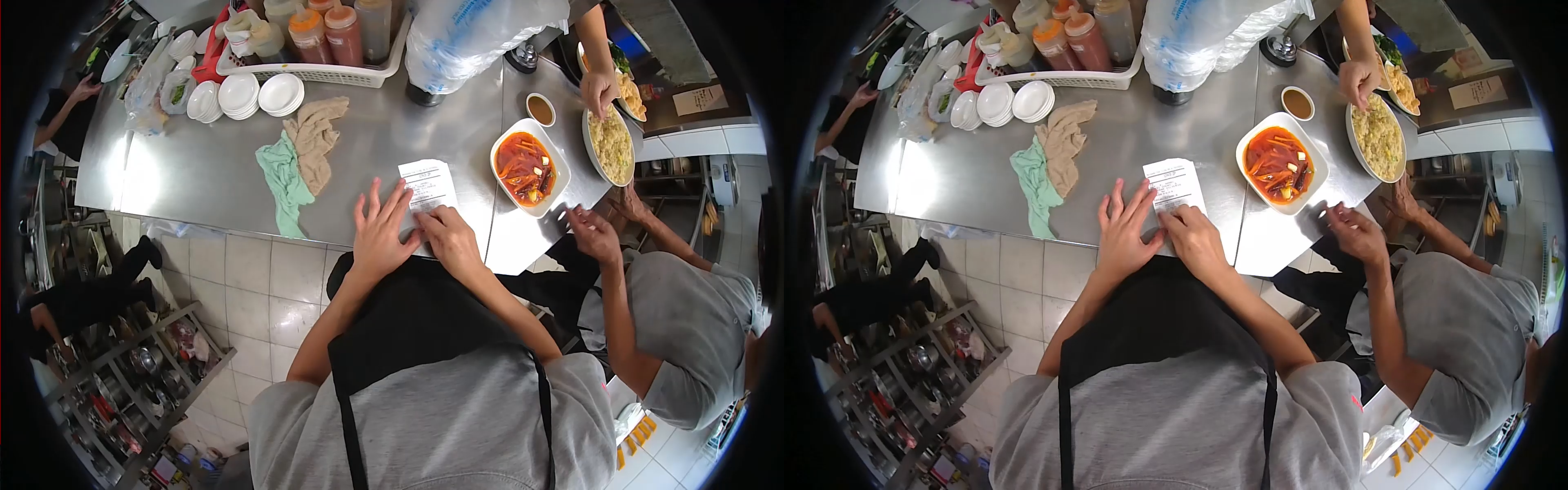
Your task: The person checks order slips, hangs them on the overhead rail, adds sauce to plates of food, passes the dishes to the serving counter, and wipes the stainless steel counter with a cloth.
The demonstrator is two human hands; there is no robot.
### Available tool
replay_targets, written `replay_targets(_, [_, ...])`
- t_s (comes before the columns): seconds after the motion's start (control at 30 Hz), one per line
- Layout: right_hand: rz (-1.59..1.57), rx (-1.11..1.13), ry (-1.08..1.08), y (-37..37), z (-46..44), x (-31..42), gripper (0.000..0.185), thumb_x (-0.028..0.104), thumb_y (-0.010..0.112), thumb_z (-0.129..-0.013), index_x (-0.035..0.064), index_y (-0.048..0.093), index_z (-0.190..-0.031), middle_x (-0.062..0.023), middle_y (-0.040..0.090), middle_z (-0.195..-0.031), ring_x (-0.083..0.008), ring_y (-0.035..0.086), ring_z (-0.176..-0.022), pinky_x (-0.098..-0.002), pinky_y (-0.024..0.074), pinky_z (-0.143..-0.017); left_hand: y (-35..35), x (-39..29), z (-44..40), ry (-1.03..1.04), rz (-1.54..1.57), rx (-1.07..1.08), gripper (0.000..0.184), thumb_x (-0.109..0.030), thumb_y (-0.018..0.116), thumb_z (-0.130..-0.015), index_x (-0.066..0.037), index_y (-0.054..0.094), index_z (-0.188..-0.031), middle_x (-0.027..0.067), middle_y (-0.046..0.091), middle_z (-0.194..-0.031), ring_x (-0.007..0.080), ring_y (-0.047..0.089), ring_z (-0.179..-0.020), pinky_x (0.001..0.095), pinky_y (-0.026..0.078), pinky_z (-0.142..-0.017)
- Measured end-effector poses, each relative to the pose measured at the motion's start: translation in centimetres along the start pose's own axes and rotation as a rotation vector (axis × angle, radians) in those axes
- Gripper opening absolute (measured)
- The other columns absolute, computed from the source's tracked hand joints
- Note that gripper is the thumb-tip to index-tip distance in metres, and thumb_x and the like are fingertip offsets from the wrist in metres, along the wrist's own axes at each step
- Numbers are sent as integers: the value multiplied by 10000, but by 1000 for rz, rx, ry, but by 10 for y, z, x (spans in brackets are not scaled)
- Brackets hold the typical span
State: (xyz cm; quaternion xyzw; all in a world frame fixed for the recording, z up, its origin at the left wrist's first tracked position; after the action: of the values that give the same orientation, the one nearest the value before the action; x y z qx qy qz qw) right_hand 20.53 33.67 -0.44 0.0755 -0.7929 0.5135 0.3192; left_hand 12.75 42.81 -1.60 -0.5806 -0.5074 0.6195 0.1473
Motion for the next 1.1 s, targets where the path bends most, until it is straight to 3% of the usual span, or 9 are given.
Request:
replay_targets(0.1, [218, -65, 99, -20, 4, -21, 223, 12, 573, -706, 47, 627, -919, -85, 479, -732, -256, 525, -704, -339, 455, -601, 0, 0, 1, -1, -16, 2, 602, -259, 633, -677, -71, 464, -1224, 45, 360, -1363, 341, 203, -1296, 501, 142, -1014])
replay_targets(0.2, [142, -101, 218, -45, 9, -31, 194, 23, 582, -740, 23, 618, -931, -96, 510, -763, -258, 535, -715, -344, 450, -590, -1, 1, 0, 7, -39, -2, 600, -280, 618, -680, -66, 467, -1220, 37, 354, -1366, 327, 208, -1298, 511, 163, -1009])
replay_targets(0.4, [-12, -31, 194, -28, 21, -17, 212, 4, 587, -746, 6, 610, -957, -111, 525, -782, -274, 544, -723, -350, 454, -611, 0, 1, 0, 4, -16, -8, 599, -258, 646, -672, -70, 474, -1214, 47, 373, -1355, 342, 212, -1293, 491, 130, -1016])
replay_targets(0.57, [9, 50, 186, -18, 25, -1, 333, 29, 592, -761, 31, 564, -1093, -124, 515, -835, -268, 544, -769, -353, 459, -652, 2, 2, 0, 2, -10, -8, 605, -258, 646, -668, -73, 471, -1217, 47, 370, -1357, 339, 211, -1293, 489, 129, -1018])
replay_targets(0.83, [-1, 54, 190, -12, 28, -6, 335, 73, 587, -747, 71, 567, -1082, -143, 485, -830, -301, 515, -760, -362, 440, -656, 3, 0, 1, 10, -61, 9, 654, -265, 651, -649, -85, 446, -1243, 56, 365, -1362, 370, 223, -1290, 500, 161, -1010])
replay_targets(0.9, [69, -65, 192, -24, 24, -5, 366, 81, 610, -727, 76, 561, -1090, -188, 488, -986, -344, 483, -892, -421, 409, -773, 5, 0, 2, 70, -87, -37, 670, -276, 660, -623, -65, 459, -1227, 75, 391, -1343, 384, 248, -1277, 494, 172, -1009])
replay_targets(0.97, [140, -144, 213, -38, 20, -9, 449, 115, 641, -708, 83, 527, -1141, -208, 425, -1147, -363, 451, -950, -420, 400, -819, 4, -4, 1, 73, -80, -28, 668, -275, 660, -622, -53, 463, -1221, 79, 395, -1338, 381, 243, -1279, 492, 172, -1006])
replay_targets(1.07, [-10, -193, 348, -37, 17, -24, 541, 124, 638, -723, 91, 441, -1226, -222, 412, -1168, -380, 444, -979, -431, 397, -827, -1, -11, -2, 90, -88, -43, 661, -291, 646, -646, -38, 451, -1224, 86, 412, -1317, 385, 268, -1259, 495, 193, -991])
replay_targets(1.1, [-76, -222, 360, -36, 15, -28, 552, 130, 639, -731, 91, 426, -1239, -210, 417, -1163, -355, 468, -902, -417, 411, -796, -1, -12, -2, 89, -100, -40, 653, -301, 642, -655, -38, 454, -1222, 84, 416, -1313, 385, 277, -1253, 496, 201, -987])
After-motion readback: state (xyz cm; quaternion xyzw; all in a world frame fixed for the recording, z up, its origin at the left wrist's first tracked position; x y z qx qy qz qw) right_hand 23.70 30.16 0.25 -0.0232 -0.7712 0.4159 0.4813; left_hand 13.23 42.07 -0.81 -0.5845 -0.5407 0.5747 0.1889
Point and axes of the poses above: each hand's wrist, its own z-axis away from the middle knuckle, its own y-axis out of the palm, x = y × z, the point moved 6 cm from there along -z, towards the middle knuckle
